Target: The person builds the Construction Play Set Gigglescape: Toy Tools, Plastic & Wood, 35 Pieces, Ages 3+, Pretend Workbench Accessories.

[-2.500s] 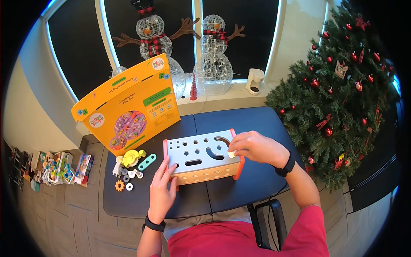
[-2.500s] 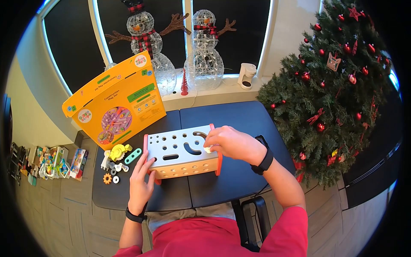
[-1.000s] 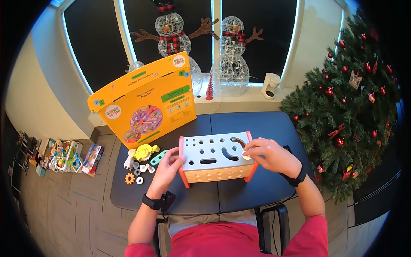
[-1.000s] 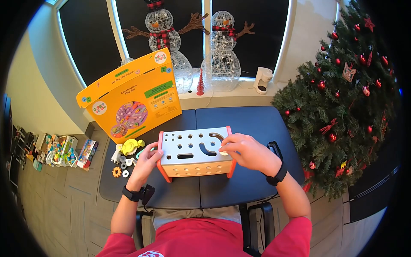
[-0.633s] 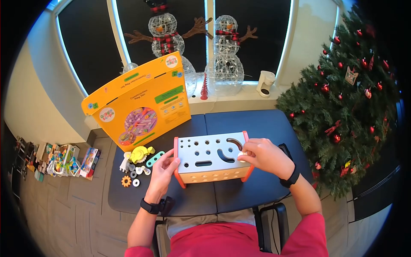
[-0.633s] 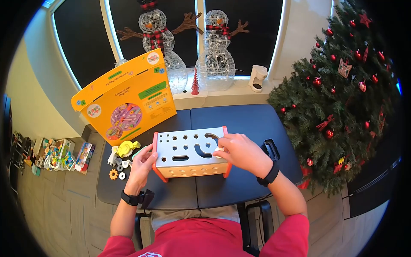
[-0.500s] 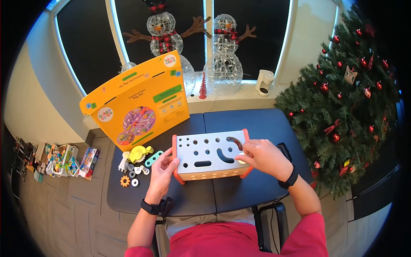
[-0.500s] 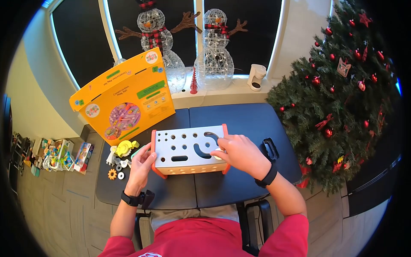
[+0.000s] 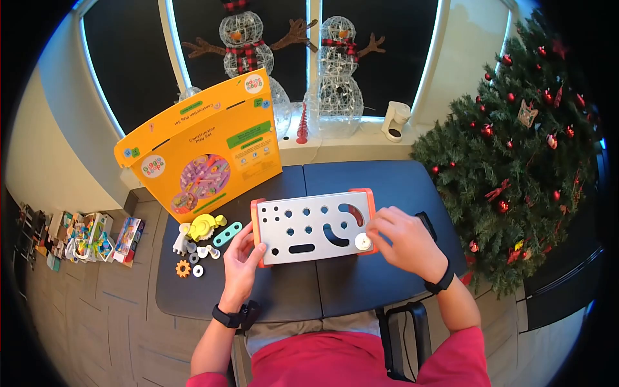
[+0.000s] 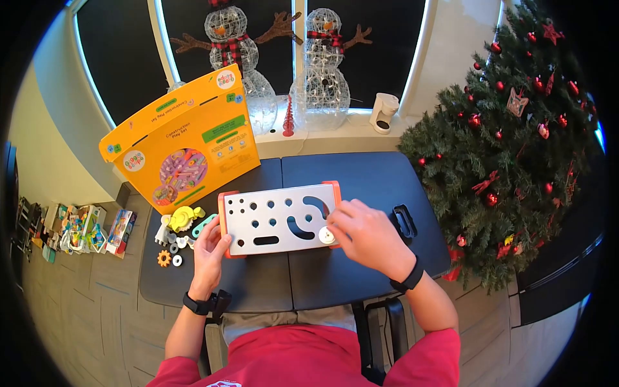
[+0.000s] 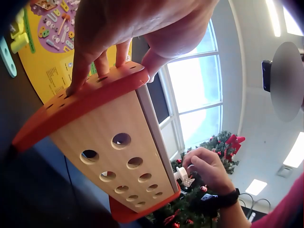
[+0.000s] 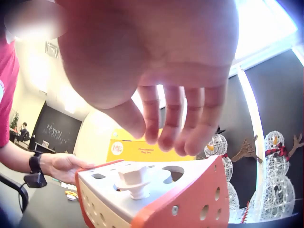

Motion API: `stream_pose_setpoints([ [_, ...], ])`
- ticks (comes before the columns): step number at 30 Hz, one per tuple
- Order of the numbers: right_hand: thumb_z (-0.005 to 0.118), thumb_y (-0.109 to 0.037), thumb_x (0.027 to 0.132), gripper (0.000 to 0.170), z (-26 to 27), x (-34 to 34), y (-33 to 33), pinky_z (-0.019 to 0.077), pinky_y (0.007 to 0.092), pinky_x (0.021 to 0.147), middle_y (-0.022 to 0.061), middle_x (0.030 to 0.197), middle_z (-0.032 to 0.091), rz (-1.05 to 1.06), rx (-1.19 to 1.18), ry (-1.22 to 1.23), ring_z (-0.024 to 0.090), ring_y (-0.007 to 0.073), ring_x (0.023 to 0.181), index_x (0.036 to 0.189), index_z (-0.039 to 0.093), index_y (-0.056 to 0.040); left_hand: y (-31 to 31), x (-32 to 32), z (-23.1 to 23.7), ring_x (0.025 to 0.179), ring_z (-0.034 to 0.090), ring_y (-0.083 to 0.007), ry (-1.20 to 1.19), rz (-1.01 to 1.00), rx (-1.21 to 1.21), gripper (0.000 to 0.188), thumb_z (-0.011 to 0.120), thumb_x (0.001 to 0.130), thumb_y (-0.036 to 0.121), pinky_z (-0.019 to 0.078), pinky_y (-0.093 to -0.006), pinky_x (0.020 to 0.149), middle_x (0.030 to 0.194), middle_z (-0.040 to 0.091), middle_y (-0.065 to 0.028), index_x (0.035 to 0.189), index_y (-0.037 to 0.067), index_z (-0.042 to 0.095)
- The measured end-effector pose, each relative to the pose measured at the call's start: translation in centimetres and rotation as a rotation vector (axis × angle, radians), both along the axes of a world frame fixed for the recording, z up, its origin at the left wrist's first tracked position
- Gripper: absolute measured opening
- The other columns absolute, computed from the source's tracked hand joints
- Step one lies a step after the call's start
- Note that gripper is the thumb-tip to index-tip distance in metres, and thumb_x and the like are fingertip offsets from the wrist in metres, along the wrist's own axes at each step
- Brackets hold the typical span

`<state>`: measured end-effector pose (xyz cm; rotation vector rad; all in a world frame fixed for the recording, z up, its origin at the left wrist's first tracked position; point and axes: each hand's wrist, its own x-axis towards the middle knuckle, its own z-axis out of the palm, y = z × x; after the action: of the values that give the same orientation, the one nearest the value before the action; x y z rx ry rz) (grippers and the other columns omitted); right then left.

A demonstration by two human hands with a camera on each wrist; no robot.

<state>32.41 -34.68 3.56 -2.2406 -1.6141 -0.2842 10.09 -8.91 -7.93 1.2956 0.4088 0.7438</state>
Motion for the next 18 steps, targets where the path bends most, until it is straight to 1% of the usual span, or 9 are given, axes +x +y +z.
stream_pose_setpoints([
  [1, 0.069, -0.010, 0.096, 0.006, -0.4, 0.2, -0.2, 0.0573, 0.0433, 0.076, 0.0097, 0.106, 0.075, 0.176, 0.068, 0.053, 0.070, 0.0306, 0.096, 0.096, 0.072, -0.0045, 0.0, -0.1, -0.1, 0.126, 0.064, -0.0198, 0.004, 0.003, 0.005, 0.061, 0.070, 0.099, 0.000, 0.0499, -0.0366, 0.111, 0.137, 0.068, -0.0156, 0.156, -0.005, 0.047],
  [2, 0.070, -0.002, 0.092, 0.011, -0.7, 0.2, -0.4, 0.0584, 0.0420, 0.083, 0.0075, 0.112, 0.074, 0.353, 0.137, 0.107, 0.068, 0.0293, 0.103, 0.103, 0.072, -0.0039, 0.0, -0.1, -0.2, 0.126, 0.064, -0.0199, 0.007, 0.007, 0.011, 0.062, 0.071, 0.099, 0.000, 0.0497, -0.0365, 0.111, 0.137, 0.067, -0.0155, 0.156, -0.005, 0.047],
  [3, 0.070, -0.002, 0.092, 0.011, -0.8, -0.1, -0.5, 0.0584, 0.0420, 0.083, 0.0075, 0.112, 0.074, 0.352, 0.136, 0.108, 0.068, 0.0293, 0.103, 0.103, 0.072, -0.0039, -0.1, -0.2, -0.2, 0.126, 0.064, -0.0199, 0.008, 0.007, 0.009, 0.062, 0.071, 0.099, 0.000, 0.0497, -0.0365, 0.111, 0.137, 0.067, -0.0155, 0.156, -0.005, 0.047],
  [5, 0.068, 0.007, 0.088, 0.023, -1.0, -0.5, -0.6, 0.0582, 0.0419, 0.091, 0.0088, 0.108, 0.073, 0.426, 0.148, 0.158, 0.068, 0.0318, 0.101, 0.108, 0.074, -0.0029, -0.3, -0.3, -0.2, 0.127, 0.063, -0.0200, 0.000, 0.014, 0.012, 0.062, 0.071, 0.099, 0.000, 0.0493, -0.0368, 0.112, 0.137, 0.067, -0.0156, 0.156, -0.005, 0.048],
  [9, 0.069, 0.004, 0.090, 0.022, -1.9, -0.1, -1.1, 0.0585, 0.0431, 0.090, 0.0085, 0.108, 0.072, 0.381, 0.135, 0.147, 0.068, 0.0314, 0.102, 0.110, 0.074, -0.0031, -0.3, -0.3, -0.2, 0.127, 0.063, -0.0201, -0.010, 0.016, 0.002, 0.062, 0.071, 0.099, 0.000, 0.0490, -0.0370, 0.112, 0.137, 0.067, -0.0158, 0.156, -0.005, 0.048],
  [13, 0.074, -0.008, 0.093, 0.011, -2.0, -0.9, -0.7, 0.0577, 0.0440, 0.083, 0.0113, 0.096, 0.069, 0.252, 0.126, 0.164, 0.068, 0.0327, 0.096, 0.102, 0.073, -0.0016, -0.1, -0.6, -0.6, 0.128, 0.063, -0.0205, -0.003, 0.001, 0.028, 0.063, 0.072, 0.098, -0.001, 0.0490, -0.0376, 0.113, 0.137, 0.067, -0.0159, 0.156, -0.005, 0.048],
  [15, 0.076, -0.012, 0.094, 0.012, -2.0, -1.0, -0.5, 0.0572, 0.0447, 0.080, 0.0127, 0.091, 0.067, 0.210, 0.129, 0.190, 0.068, 0.0341, 0.093, 0.098, 0.072, -0.0012, -0.1, -0.7, -0.9, 0.128, 0.063, -0.0206, -0.001, -0.008, 0.045, 0.063, 0.072, 0.098, -0.001, 0.0491, -0.0377, 0.112, 0.137, 0.067, -0.0160, 0.156, -0.005, 0.048],
  [17, 0.075, -0.020, 0.097, 0.022, -2.2, -1.0, -0.3, 0.0547, 0.0470, 0.070, 0.0148, 0.082, 0.064, 0.109, 0.093, 0.125, 0.068, 0.0379, 0.082, 0.088, 0.067, -0.0011, -0.2, -0.9, -1.0, 0.128, 0.063, -0.0208, 0.002, 0.000, 0.059, 0.064, 0.073, 0.097, -0.001, 0.0490, -0.0378, 0.113, 0.137, 0.067, -0.0162, 0.156, -0.005, 0.047],
  [18, 0.075, -0.020, 0.097, 0.022, -2.4, -0.9, -0.2, 0.0547, 0.0470, 0.070, 0.0148, 0.082, 0.064, 0.109, 0.093, 0.125, 0.068, 0.0379, 0.082, 0.088, 0.067, -0.0011, -0.2, -0.9, -1.0, 0.128, 0.063, -0.0208, 0.002, 0.001, 0.059, 0.064, 0.073, 0.097, -0.001, 0.0490, -0.0378, 0.113, 0.137, 0.067, -0.0162, 0.156, -0.005, 0.047],
])
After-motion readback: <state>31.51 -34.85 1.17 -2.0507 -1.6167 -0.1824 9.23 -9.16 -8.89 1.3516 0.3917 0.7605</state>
